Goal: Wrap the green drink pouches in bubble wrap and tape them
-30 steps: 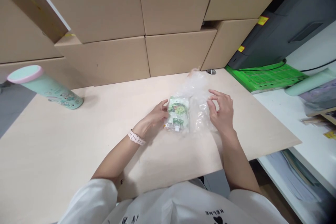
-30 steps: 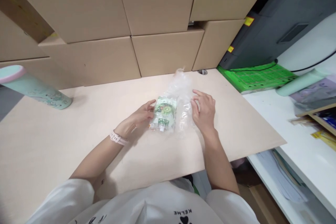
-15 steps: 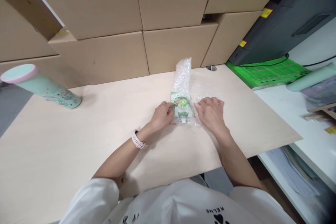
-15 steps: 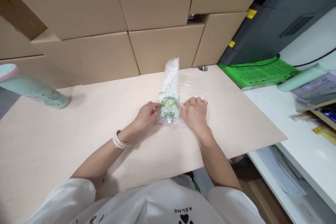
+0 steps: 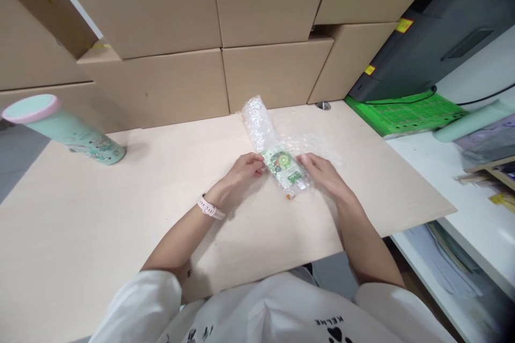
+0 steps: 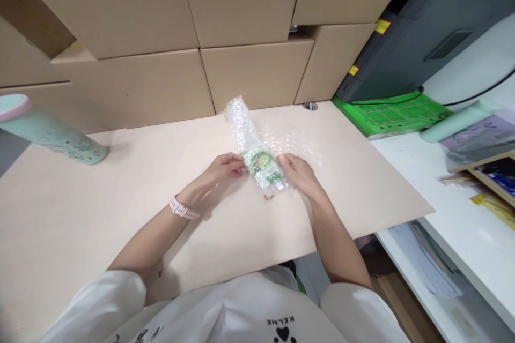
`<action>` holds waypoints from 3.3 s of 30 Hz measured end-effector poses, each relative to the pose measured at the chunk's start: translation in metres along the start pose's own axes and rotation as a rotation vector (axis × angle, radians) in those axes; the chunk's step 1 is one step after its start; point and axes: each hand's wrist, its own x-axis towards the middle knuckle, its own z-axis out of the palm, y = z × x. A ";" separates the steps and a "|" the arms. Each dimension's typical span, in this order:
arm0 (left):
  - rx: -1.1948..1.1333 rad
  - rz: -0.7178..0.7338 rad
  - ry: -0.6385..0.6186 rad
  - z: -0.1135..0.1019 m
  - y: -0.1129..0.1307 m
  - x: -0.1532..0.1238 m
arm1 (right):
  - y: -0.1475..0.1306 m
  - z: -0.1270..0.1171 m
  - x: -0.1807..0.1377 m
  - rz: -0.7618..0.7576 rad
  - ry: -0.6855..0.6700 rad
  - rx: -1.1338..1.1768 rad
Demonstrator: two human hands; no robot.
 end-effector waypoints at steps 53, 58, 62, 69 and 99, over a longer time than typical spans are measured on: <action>1.435 0.290 0.282 -0.064 0.016 -0.074 | -0.035 0.046 -0.026 -0.302 -0.085 -0.271; 1.514 0.262 0.335 -0.084 -0.023 -0.084 | -0.033 0.045 -0.024 -0.217 -0.228 -0.217; 1.463 0.292 0.300 -0.084 -0.036 -0.084 | -0.027 0.051 -0.023 -0.161 -0.246 -0.013; 1.336 0.285 0.318 -0.083 -0.038 -0.086 | -0.033 0.060 -0.027 -0.165 -0.330 0.440; -0.259 -0.100 0.542 -0.094 -0.004 -0.092 | -0.061 0.087 -0.045 -0.201 -0.452 0.083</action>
